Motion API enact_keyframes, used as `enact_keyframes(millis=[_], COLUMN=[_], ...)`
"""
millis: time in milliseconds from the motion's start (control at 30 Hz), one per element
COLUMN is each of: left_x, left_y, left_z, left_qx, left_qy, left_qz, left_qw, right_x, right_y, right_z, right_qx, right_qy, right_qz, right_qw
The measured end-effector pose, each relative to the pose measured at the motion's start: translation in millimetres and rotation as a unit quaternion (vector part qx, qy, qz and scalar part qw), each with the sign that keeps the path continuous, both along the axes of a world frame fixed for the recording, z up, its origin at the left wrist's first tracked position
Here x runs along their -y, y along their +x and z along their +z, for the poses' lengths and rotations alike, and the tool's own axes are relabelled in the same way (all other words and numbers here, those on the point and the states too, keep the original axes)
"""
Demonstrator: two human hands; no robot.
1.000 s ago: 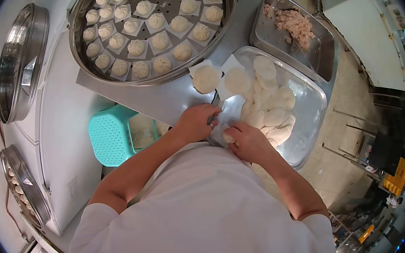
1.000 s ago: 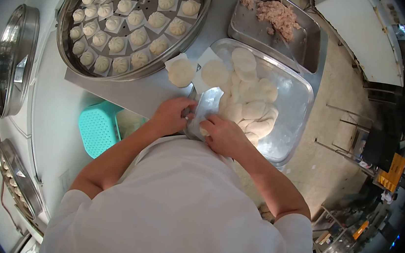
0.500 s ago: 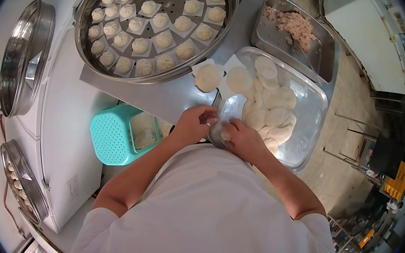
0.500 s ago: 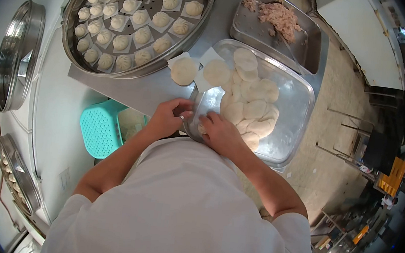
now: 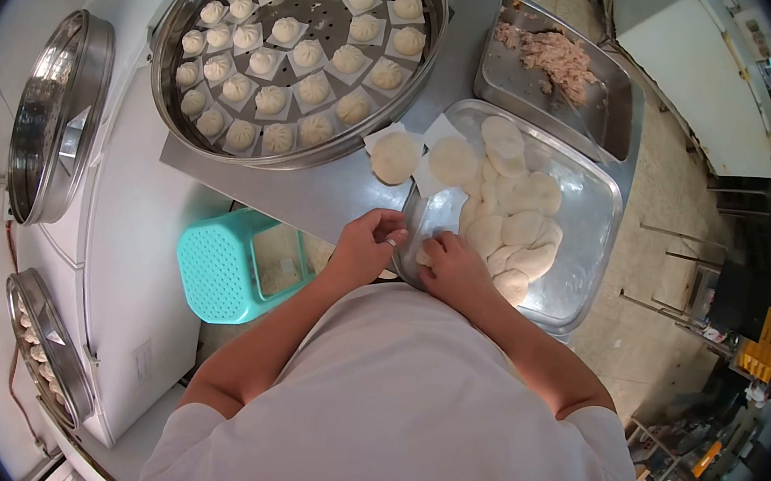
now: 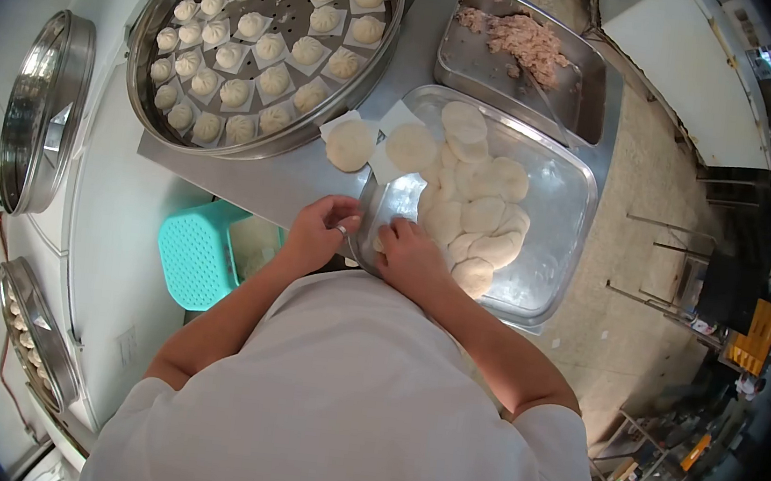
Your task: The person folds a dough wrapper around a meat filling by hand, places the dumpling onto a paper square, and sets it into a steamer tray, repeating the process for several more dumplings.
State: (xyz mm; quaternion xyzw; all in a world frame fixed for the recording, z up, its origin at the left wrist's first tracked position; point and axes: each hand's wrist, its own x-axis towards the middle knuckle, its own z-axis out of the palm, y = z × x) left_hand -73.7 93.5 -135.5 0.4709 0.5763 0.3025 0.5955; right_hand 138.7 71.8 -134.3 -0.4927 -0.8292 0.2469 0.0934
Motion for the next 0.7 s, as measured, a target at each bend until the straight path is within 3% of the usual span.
enact_keyframes(millis=[100,300,433,600,700], left_x=[2,8,15,14,9], left_y=[-3,-7,-4,9,14], left_z=[-2,1,-2,3,5], left_qx=[0.003,-0.029,0.022,-0.020,0.008], left_qy=[-0.015,-0.055,-0.047,-0.045,-0.099], left_qz=[0.020,0.007,0.044,0.031,0.049], left_qw=[1.000,0.998,0.998,0.998,0.994], right_x=[1,1,-1,-3,-4], right_y=[-2,-2,-1,3,4], right_z=[8,-7,-1,1,2], right_qx=[-0.030,-0.013,-0.120,-0.244,-0.258], right_qy=[0.048,0.024,-0.005,-0.051,-0.044], right_qz=[-0.013,0.004,-0.088,-0.191,-0.213], right_qw=[0.998,1.000,0.989,0.949,0.941])
